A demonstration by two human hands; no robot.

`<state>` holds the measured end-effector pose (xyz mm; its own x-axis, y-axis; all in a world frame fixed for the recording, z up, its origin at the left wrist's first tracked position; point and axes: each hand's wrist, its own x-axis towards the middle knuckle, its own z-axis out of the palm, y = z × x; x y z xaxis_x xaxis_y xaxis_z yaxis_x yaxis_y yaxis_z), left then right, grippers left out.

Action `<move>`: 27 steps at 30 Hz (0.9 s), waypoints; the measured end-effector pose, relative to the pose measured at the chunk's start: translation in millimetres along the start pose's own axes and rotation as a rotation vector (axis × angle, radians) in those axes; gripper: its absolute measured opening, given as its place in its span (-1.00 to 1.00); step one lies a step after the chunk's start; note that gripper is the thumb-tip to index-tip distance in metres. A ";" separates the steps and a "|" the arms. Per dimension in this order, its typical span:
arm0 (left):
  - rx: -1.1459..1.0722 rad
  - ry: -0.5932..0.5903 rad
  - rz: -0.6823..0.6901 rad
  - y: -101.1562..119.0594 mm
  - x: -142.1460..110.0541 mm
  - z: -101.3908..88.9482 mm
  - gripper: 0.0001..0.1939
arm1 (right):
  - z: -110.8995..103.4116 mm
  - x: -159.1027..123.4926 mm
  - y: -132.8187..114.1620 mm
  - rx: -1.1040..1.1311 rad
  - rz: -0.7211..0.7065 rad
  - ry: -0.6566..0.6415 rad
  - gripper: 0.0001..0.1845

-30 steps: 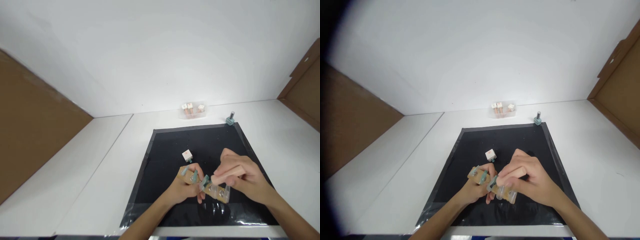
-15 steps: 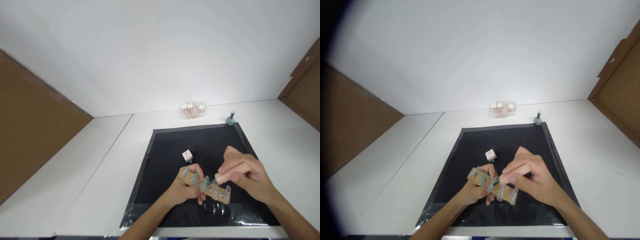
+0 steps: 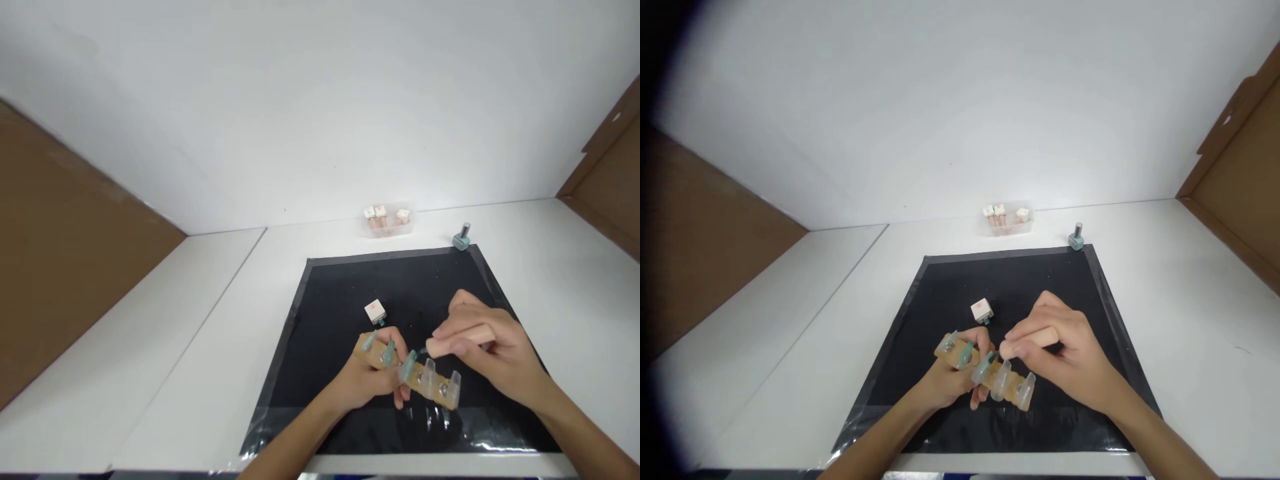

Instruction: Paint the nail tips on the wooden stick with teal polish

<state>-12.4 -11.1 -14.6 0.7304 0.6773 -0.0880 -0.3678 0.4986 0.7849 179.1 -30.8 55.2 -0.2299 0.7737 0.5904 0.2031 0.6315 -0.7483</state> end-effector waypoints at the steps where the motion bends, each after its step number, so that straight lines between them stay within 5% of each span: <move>1: 0.002 0.001 -0.002 0.3 0.0 0.1 -0.74 | -0.2 -0.1 0.0 0.000 0.000 0.014 -0.79; 6: 0.020 0.004 -0.053 2.7 -0.1 1.4 -0.71 | 0.3 -0.6 0.3 0.083 -0.033 -0.089 -0.77; 11: 0.021 0.006 -0.061 2.8 -1.5 1.4 -0.70 | 0.6 -1.8 0.0 0.012 0.011 0.045 -0.79; 16: 0.001 -0.025 -0.085 5.5 -2.6 4.4 -0.69 | -0.1 -1.5 -1.5 0.061 0.004 -0.100 -0.76; 22: -0.010 -0.014 -0.123 2.9 -4.3 3.2 -0.70 | -1.4 -2.9 0.3 0.014 0.021 0.049 -0.76; 27: 0.034 0.026 -0.168 5.5 -2.1 6.5 -0.69 | -0.3 -0.8 -2.6 0.087 0.029 -0.098 -0.73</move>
<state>-12.2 -13.3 -6.1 0.7649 0.5999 -0.2347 -0.2222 0.5876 0.7780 179.0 -33.0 56.8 -0.3181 0.7802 0.5385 0.1291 0.5984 -0.7907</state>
